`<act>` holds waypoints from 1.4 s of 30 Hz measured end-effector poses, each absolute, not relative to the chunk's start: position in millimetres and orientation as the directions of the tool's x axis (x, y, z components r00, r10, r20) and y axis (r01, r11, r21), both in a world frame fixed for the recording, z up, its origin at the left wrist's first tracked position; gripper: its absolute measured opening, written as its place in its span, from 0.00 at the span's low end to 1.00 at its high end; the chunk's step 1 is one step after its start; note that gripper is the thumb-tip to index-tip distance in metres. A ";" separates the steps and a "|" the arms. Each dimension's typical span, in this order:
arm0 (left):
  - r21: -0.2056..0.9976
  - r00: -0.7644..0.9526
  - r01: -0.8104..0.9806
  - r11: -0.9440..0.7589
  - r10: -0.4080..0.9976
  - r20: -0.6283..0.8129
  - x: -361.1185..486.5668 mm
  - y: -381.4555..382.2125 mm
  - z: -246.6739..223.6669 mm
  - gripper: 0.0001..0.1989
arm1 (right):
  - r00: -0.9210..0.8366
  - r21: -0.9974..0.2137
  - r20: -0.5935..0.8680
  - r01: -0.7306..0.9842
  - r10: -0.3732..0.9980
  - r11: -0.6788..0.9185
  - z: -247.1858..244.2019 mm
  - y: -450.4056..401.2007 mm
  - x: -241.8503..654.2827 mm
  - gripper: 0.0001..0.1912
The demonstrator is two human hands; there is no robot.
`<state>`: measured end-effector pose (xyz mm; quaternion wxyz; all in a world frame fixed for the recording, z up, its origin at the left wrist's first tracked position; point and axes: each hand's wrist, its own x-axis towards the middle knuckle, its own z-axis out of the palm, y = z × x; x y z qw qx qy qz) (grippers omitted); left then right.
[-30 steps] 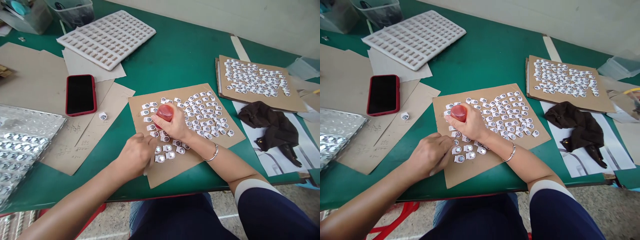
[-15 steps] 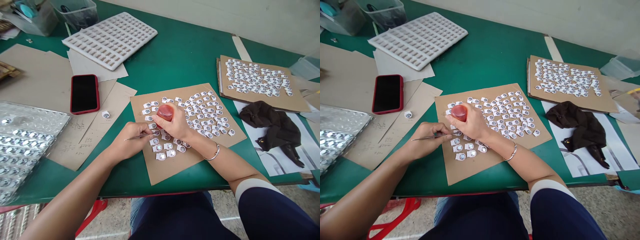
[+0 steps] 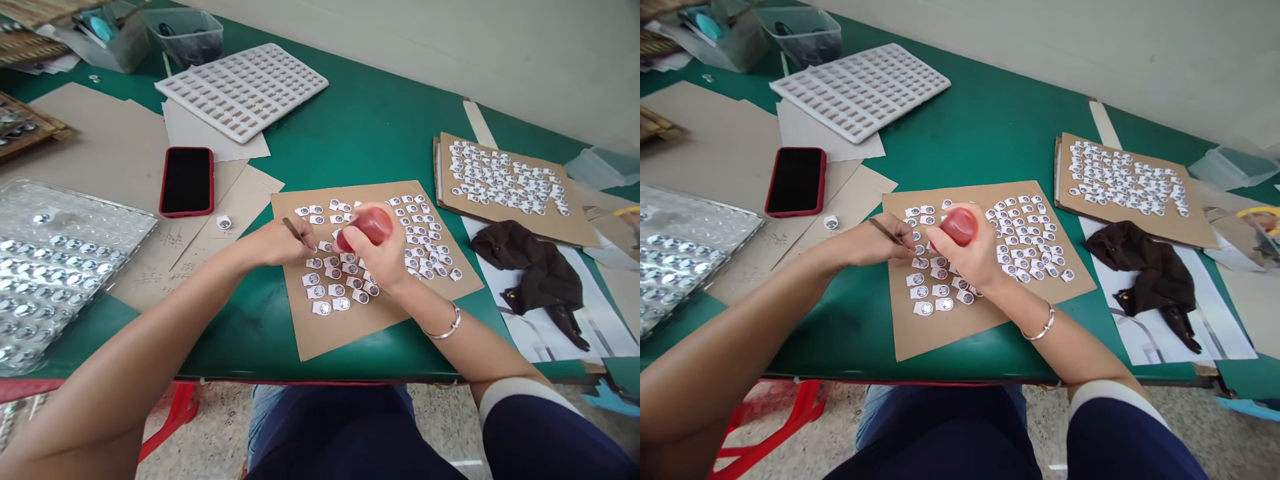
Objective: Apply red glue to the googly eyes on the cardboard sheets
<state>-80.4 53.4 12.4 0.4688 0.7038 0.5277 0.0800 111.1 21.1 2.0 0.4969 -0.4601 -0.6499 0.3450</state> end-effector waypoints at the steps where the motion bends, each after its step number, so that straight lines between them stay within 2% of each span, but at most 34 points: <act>1: 0.742 0.431 0.670 -0.003 0.816 -0.386 -80.5 54.7 12.8 0.05 | -0.082 -0.926 0.300 0.212 0.950 0.311 1.2 15.2 114.8 0.19; 4: 0.772 0.441 0.635 0.029 0.807 -0.393 -83.2 55.5 10.3 0.05 | -0.092 -0.946 0.267 0.163 0.959 0.279 -7.0 -0.6 122.8 0.25; 9: 0.807 0.448 0.588 0.058 0.807 -0.385 -88.0 53.7 6.3 0.06 | -0.101 -0.855 0.416 0.297 0.904 0.426 -19.8 -9.2 122.4 0.14; 11: 0.811 0.443 0.582 0.063 0.812 -0.381 -88.6 53.1 6.1 0.07 | -0.122 -0.840 0.435 0.301 0.892 0.451 -21.4 -7.7 119.7 0.14; 42: 0.815 0.436 0.577 0.053 0.824 -0.363 -87.7 47.4 6.7 0.05 | -0.170 -0.817 0.436 0.338 0.884 0.468 -23.5 -4.3 116.3 0.12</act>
